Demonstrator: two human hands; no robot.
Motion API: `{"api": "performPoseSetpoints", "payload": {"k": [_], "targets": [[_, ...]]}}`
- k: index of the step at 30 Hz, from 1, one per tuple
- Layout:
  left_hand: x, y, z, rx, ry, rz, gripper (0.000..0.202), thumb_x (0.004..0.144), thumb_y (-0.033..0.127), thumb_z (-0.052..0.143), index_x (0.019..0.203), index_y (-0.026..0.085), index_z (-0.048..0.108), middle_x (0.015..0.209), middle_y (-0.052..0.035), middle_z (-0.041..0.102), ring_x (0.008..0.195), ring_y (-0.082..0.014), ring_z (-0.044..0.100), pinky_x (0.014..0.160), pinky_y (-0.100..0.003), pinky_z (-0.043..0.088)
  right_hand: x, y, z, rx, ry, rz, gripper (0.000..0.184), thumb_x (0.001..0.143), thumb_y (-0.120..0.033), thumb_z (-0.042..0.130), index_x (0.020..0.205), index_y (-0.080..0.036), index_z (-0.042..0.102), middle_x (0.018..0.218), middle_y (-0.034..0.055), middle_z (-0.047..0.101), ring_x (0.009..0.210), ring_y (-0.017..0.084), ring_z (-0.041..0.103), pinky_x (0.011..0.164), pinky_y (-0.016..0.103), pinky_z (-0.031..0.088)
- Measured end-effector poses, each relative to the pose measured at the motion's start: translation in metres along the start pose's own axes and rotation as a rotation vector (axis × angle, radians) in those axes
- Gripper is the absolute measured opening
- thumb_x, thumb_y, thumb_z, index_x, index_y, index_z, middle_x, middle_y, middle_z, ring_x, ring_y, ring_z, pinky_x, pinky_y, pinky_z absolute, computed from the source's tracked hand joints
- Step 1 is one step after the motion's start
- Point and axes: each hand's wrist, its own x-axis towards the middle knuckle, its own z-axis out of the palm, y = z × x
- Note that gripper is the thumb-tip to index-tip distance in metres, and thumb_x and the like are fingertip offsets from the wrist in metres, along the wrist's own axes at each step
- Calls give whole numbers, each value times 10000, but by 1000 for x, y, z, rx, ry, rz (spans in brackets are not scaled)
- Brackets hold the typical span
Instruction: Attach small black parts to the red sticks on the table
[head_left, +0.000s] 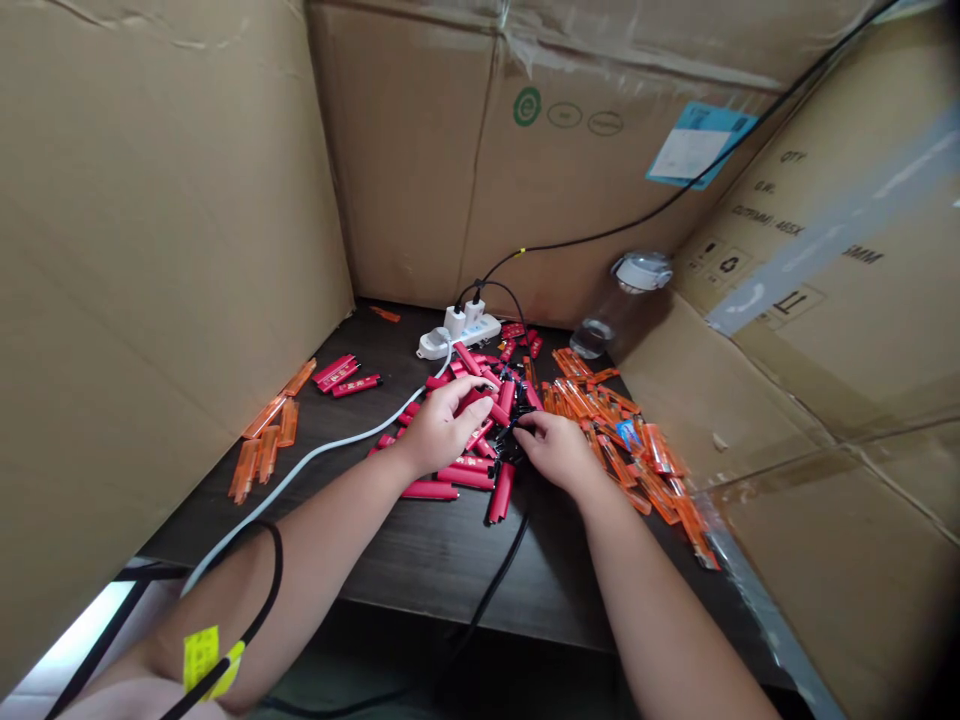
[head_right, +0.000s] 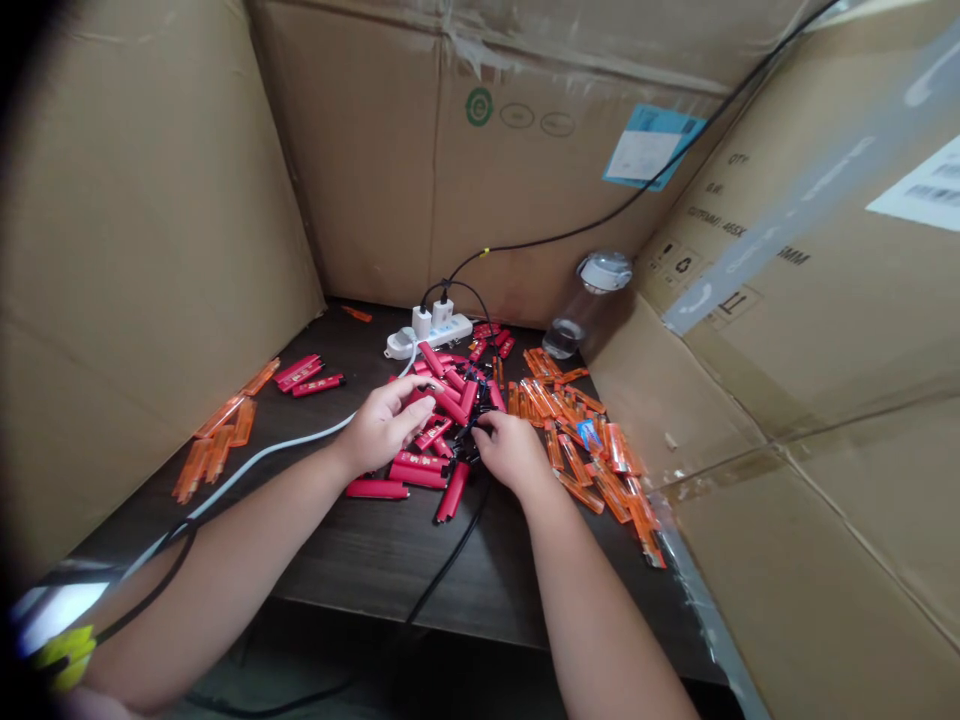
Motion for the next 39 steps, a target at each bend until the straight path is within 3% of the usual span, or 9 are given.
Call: {"api": "performPoseSetpoints", "payload": {"k": [8,17,27,39], "targets": [[6,-8,-6,5,143,18,271,855,383,502,981,159,587,586,30,535,552,-101,493,589,-230,429,1,1,-3,-65,30,57,272,809,-336,523,981,-214,695,650,14,638,594,152,575,571,244,404],[5,-11,-3,72,122,35,247,860,385,498,908,166,600,636,8,577,601,-107,516,610,-225,422,1,1,0,-58,-44,20,338,813,-339,511,1058,-183,683,651,22,631,588,152,564,567,246,400],[4,-7,-4,83,103,36,247,865,380,491,913,161,595,610,22,546,569,-99,481,598,-226,410,-2,-2,-4,75,-102,-19,255,736,-261,527,905,-185,702,515,-42,480,486,120,452,504,235,349],[5,-8,-4,107,120,33,254,859,384,490,901,159,600,620,18,549,574,-101,484,586,-221,402,6,15,-8,59,97,163,285,708,-234,496,900,-166,697,568,-8,603,517,128,524,548,238,392]]}}
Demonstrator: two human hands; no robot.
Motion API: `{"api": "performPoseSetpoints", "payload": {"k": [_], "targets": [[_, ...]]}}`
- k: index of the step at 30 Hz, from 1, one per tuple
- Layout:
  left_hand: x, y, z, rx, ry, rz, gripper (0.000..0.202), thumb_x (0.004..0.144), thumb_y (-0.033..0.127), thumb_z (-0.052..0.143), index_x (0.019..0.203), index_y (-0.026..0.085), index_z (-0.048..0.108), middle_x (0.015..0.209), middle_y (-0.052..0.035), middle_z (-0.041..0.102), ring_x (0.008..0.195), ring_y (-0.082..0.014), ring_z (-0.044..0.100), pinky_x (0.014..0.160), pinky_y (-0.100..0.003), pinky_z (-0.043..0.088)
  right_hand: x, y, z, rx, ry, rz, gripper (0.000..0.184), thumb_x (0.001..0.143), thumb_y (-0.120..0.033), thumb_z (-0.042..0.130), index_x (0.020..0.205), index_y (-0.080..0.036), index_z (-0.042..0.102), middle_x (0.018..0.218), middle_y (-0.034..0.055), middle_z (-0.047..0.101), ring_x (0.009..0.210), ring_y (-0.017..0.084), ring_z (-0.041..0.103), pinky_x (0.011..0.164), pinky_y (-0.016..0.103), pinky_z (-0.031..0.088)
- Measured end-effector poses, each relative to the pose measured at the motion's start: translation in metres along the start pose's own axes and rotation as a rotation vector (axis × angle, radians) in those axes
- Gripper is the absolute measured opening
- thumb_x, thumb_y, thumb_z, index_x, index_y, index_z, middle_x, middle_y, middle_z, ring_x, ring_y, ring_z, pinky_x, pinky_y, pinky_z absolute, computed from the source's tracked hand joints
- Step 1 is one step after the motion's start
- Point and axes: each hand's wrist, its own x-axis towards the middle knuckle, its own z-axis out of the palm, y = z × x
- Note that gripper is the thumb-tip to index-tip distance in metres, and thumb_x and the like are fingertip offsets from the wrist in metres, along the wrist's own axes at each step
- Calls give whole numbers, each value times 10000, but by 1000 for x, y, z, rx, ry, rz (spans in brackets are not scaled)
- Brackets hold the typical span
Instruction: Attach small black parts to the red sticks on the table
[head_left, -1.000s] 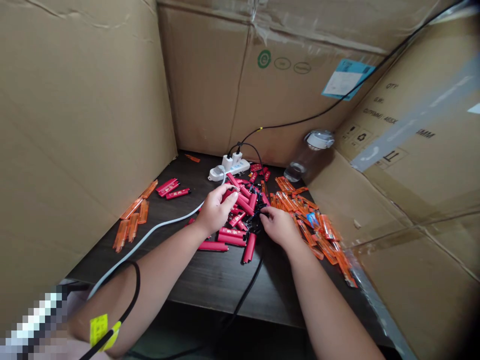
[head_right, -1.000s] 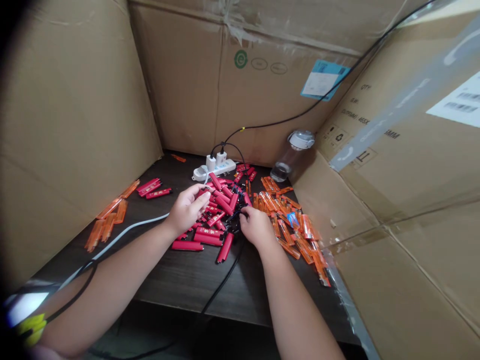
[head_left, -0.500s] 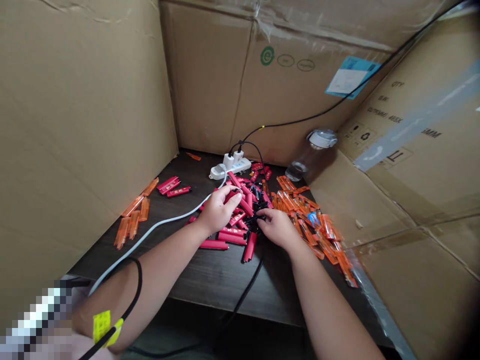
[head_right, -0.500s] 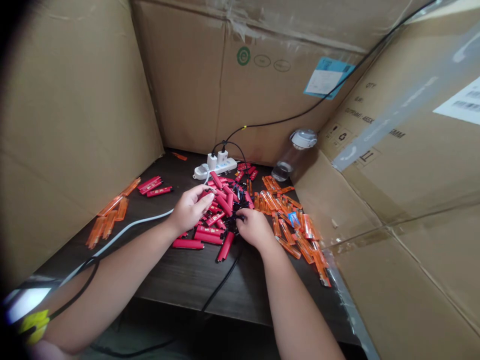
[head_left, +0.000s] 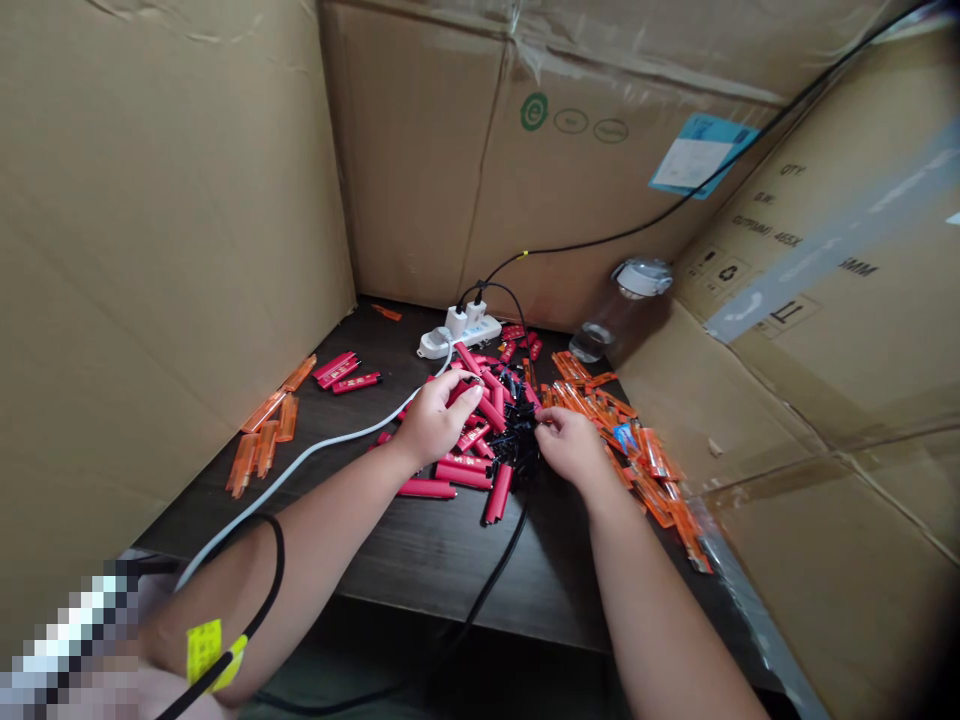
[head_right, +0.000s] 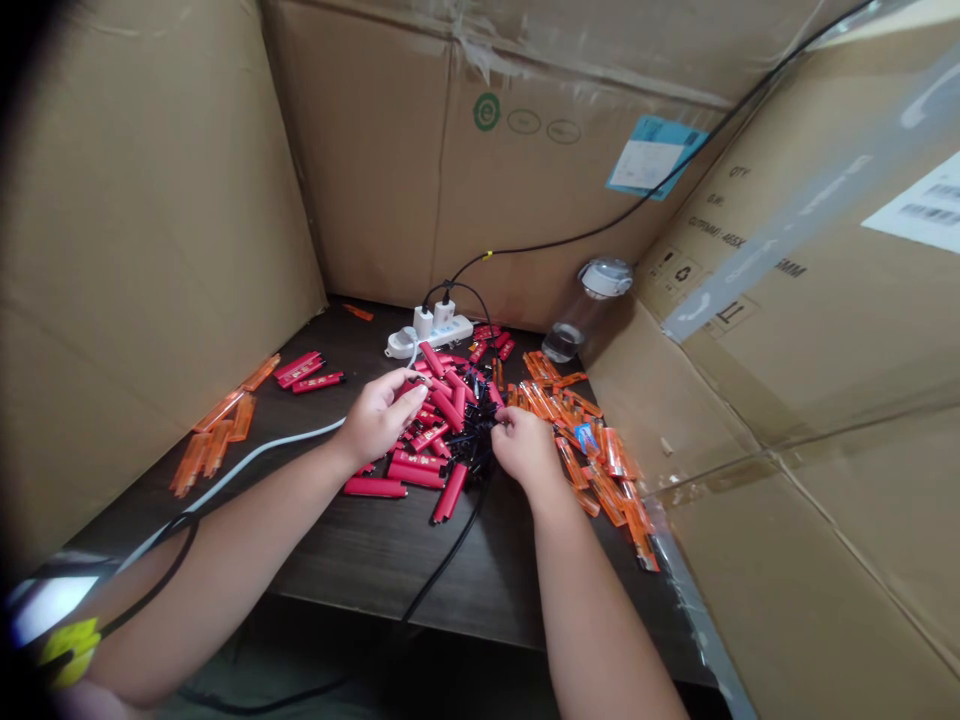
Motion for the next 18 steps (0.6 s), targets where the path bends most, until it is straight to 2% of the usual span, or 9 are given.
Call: {"api": "performPoseSetpoints", "payload": {"k": [5,8,12,18], "targets": [[1,-2,-1,-16,-5,6,266,862,391,484,917,158,600,609,18,541,582,-105,488,602,-228,407,2,0,-4,-7,23,23,294,718,-225,491,913,-151,697,588,10,613,515,131,525,533,238,387],[1,-2,-1,-7,-6,-4,274,856,398,490,921,156,600,596,18,541,592,-113,502,610,-233,414,2,-1,-6,-11,8,23,262,705,-197,490,862,-146,694,594,13,617,520,130,527,529,235,390],[1,-2,-1,-15,-3,1,255,859,381,490,916,158,597,630,12,567,604,-110,511,611,-227,415,-2,-4,-10,-12,-98,-42,192,689,-171,500,767,-161,675,606,3,625,526,118,529,525,221,394],[0,-1,0,-8,-7,4,245,860,377,490,907,159,592,659,4,584,616,-111,516,604,-226,412,-8,-8,-20,-58,-251,-89,179,694,-146,516,766,-172,678,680,18,675,583,133,568,558,230,415]]}}
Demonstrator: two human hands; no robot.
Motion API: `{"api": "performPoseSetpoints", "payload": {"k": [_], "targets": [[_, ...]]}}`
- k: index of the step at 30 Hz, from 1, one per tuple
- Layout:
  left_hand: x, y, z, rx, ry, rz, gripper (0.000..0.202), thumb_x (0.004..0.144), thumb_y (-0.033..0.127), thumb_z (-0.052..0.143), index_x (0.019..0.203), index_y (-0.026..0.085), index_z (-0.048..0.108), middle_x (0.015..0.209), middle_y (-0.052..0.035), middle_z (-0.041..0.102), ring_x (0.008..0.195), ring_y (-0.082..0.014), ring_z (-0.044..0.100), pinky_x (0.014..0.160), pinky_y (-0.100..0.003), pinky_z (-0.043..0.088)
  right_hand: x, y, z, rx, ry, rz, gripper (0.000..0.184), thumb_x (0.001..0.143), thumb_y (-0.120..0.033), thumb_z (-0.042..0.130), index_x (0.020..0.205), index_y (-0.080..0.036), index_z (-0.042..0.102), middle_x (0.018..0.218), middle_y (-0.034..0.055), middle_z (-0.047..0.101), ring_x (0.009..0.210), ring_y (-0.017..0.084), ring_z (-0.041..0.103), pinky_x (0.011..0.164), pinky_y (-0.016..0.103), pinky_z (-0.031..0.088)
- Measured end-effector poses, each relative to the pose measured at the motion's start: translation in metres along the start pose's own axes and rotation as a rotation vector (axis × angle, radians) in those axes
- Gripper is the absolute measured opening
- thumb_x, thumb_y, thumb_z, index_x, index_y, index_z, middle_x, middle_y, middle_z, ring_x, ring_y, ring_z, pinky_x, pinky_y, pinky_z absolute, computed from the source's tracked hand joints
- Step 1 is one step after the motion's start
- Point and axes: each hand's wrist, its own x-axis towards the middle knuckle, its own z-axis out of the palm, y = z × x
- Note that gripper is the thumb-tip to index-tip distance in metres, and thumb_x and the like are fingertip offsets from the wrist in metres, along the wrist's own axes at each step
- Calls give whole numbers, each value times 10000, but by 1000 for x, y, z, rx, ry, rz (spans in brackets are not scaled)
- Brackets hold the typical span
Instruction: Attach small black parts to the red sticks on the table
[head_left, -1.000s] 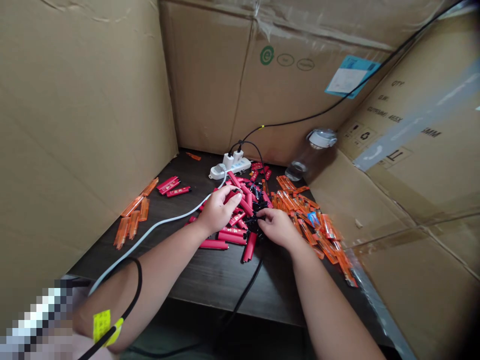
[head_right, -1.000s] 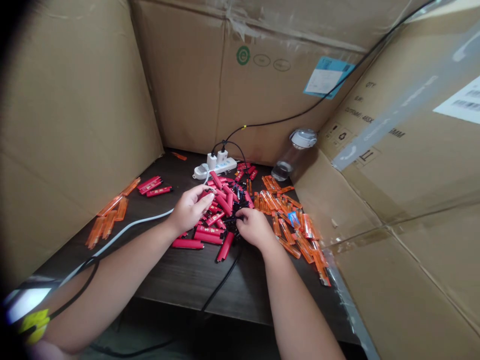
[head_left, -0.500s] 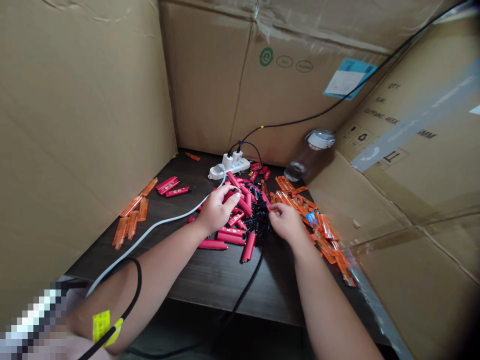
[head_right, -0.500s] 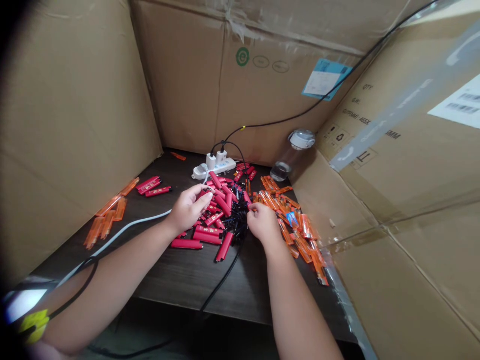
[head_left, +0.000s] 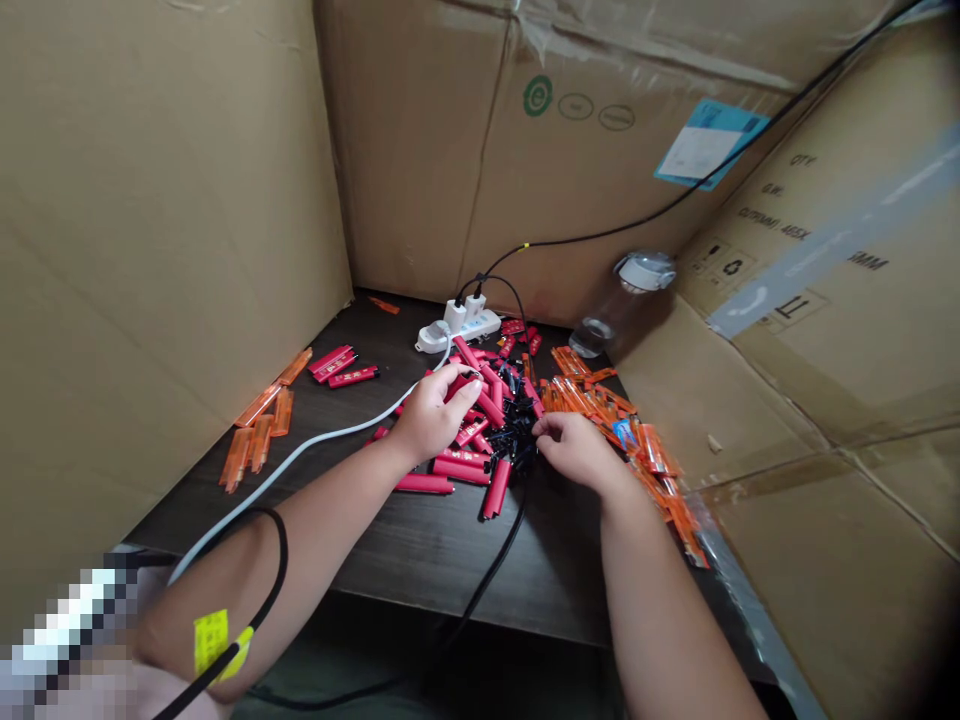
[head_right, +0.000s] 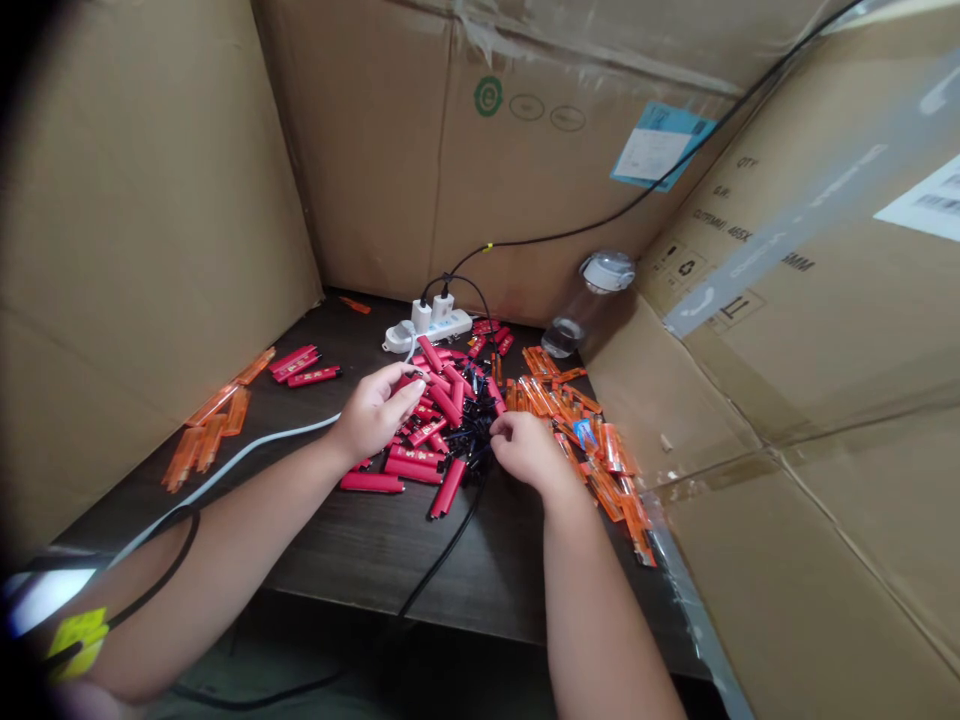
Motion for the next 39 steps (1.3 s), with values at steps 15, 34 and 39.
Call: {"api": "performPoseSetpoints", "payload": {"k": [15,34,39], "targets": [[-1,2,1,-3,-21,-8,242,855,373,497,913,160,595,599,26,546,592,-110,501,627,-238,412,5,9,5,-30,196,-2,199,779,-271,525,886,-183,668,691,16,649,599,137,565,584,242,419],[-2,2,1,-21,-24,1,254,865,361,491,941,145,601,598,40,483,521,-80,397,535,-209,340,38,34,31,-58,482,-180,272,822,-290,513,906,-143,725,806,112,631,789,225,579,771,359,477],[-2,3,1,-11,-17,15,247,863,356,497,931,144,604,622,32,502,543,-82,409,551,-208,350,37,32,32,-39,504,-206,255,810,-279,533,887,-145,736,796,101,630,778,215,582,763,350,478]]}}
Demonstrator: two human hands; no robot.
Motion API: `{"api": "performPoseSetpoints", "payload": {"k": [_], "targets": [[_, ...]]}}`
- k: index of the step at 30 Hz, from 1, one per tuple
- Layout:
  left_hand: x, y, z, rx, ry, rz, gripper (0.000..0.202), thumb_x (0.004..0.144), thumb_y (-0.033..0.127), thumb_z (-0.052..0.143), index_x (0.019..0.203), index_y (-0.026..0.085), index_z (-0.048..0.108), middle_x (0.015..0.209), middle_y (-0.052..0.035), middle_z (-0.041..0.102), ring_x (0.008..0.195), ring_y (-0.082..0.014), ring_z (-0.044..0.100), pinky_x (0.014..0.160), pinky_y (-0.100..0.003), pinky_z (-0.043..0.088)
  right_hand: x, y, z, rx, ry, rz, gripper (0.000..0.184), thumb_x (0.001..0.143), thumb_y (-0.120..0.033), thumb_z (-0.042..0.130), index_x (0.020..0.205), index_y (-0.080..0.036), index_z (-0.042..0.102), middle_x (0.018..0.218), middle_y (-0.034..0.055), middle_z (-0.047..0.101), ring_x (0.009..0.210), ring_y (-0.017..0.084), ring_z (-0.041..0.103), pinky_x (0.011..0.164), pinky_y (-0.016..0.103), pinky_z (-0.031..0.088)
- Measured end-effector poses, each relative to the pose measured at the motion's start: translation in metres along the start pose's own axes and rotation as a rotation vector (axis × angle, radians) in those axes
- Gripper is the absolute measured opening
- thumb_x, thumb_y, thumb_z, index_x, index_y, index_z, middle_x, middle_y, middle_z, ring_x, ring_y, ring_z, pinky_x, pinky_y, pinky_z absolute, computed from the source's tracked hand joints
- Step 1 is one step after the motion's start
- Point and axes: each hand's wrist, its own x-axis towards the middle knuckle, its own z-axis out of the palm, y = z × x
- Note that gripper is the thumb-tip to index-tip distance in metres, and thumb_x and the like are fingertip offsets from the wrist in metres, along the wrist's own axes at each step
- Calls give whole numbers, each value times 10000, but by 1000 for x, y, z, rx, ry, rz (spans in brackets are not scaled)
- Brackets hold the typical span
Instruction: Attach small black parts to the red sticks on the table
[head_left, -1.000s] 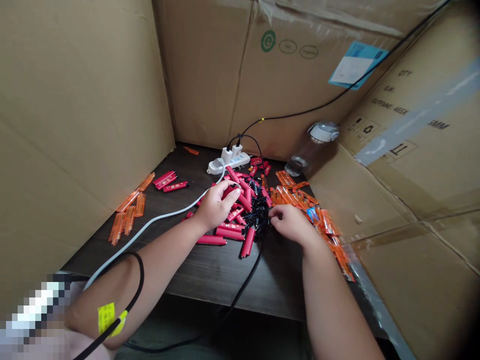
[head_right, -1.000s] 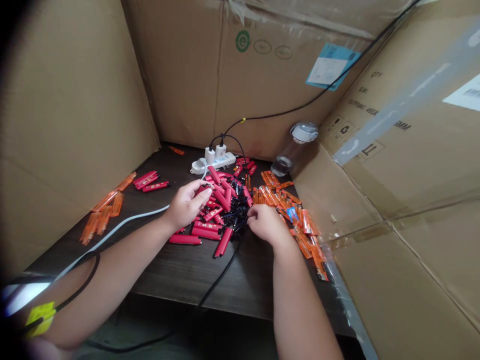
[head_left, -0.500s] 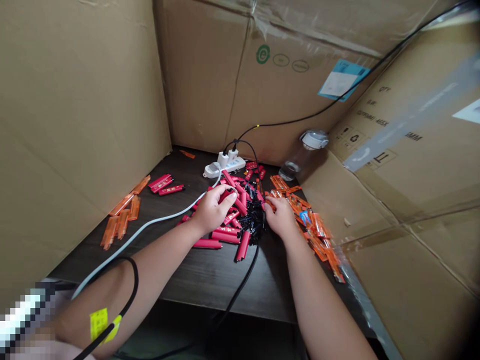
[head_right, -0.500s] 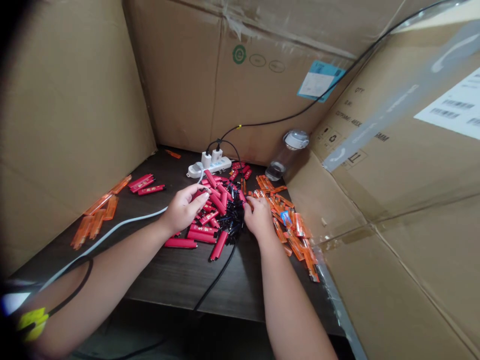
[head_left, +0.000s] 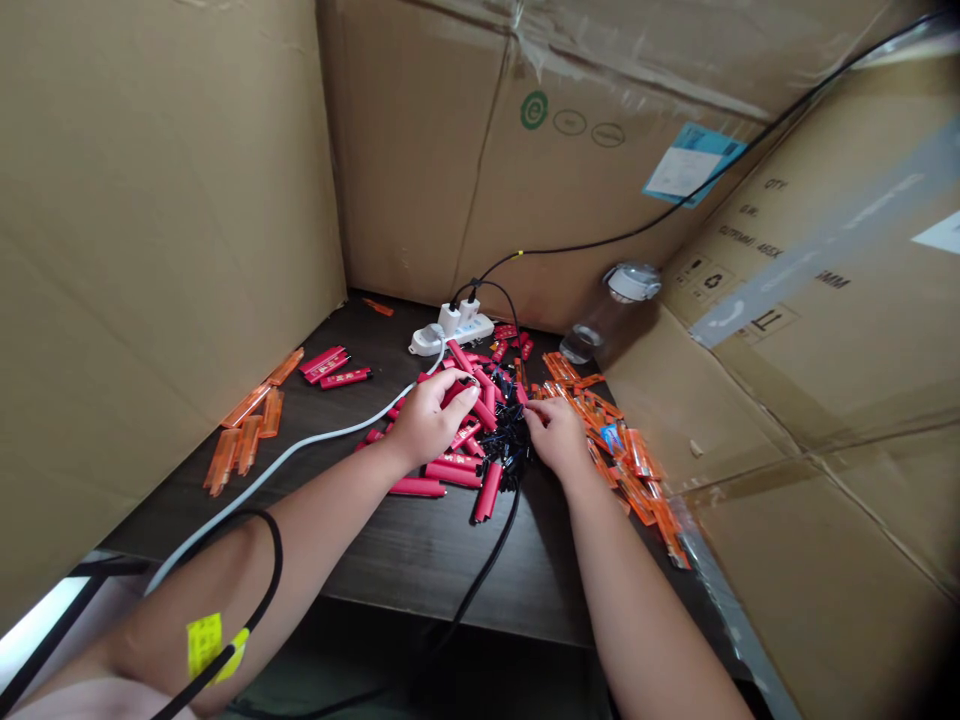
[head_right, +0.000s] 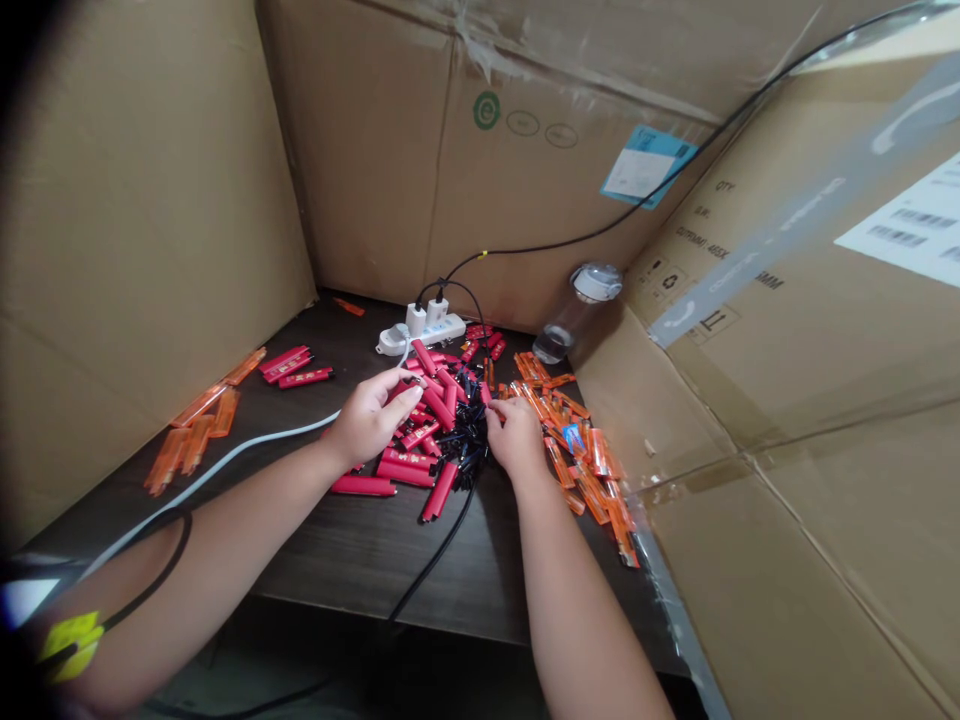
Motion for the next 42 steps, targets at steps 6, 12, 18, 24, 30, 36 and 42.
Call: {"api": "performPoseSetpoints", "payload": {"k": [6,12,18,24,30,36,42], "targets": [[0,0,0,6,0,6,248,863,355,495,927,144,608,623,29,503,547,-83,410,550,-208,351,0,-1,-1,42,1,10,209,795,-278,554,811,-168,731,775,84,624,752,205,578,747,351,482],[0,1,-1,12,-5,4,246,862,358,495,918,144,604,636,25,511,555,-85,417,554,-208,357,-2,-4,-3,71,-13,-1,135,770,-262,570,723,-186,672,792,74,624,782,212,578,754,357,477],[0,0,0,13,-8,20,238,858,360,499,901,152,605,621,30,505,555,-89,419,565,-214,361,-2,-7,-2,40,-18,7,144,793,-241,515,715,-190,625,806,83,602,796,225,574,762,373,471],[0,0,0,42,2,-1,254,852,365,504,926,147,610,616,25,525,562,-100,447,571,-219,373,-2,-6,-2,28,-30,4,152,787,-246,529,794,-173,662,839,92,603,817,224,575,779,371,476],[0,2,-1,59,-12,8,241,856,349,495,930,153,612,626,16,541,584,-109,471,589,-224,388,-4,-5,1,50,-68,15,203,784,-240,545,865,-162,714,864,100,580,838,223,565,805,379,479],[0,4,-1,37,-11,5,226,850,341,504,910,152,610,662,7,566,595,-109,479,587,-218,386,-5,-6,2,64,-80,44,163,765,-251,583,822,-198,726,842,71,549,817,212,551,802,383,476],[0,2,0,40,-13,23,220,856,337,498,907,151,605,732,-8,596,636,-111,504,617,-220,400,-4,-11,1,21,-78,48,135,765,-179,561,747,-184,695,859,80,546,857,225,537,813,383,466]]}}
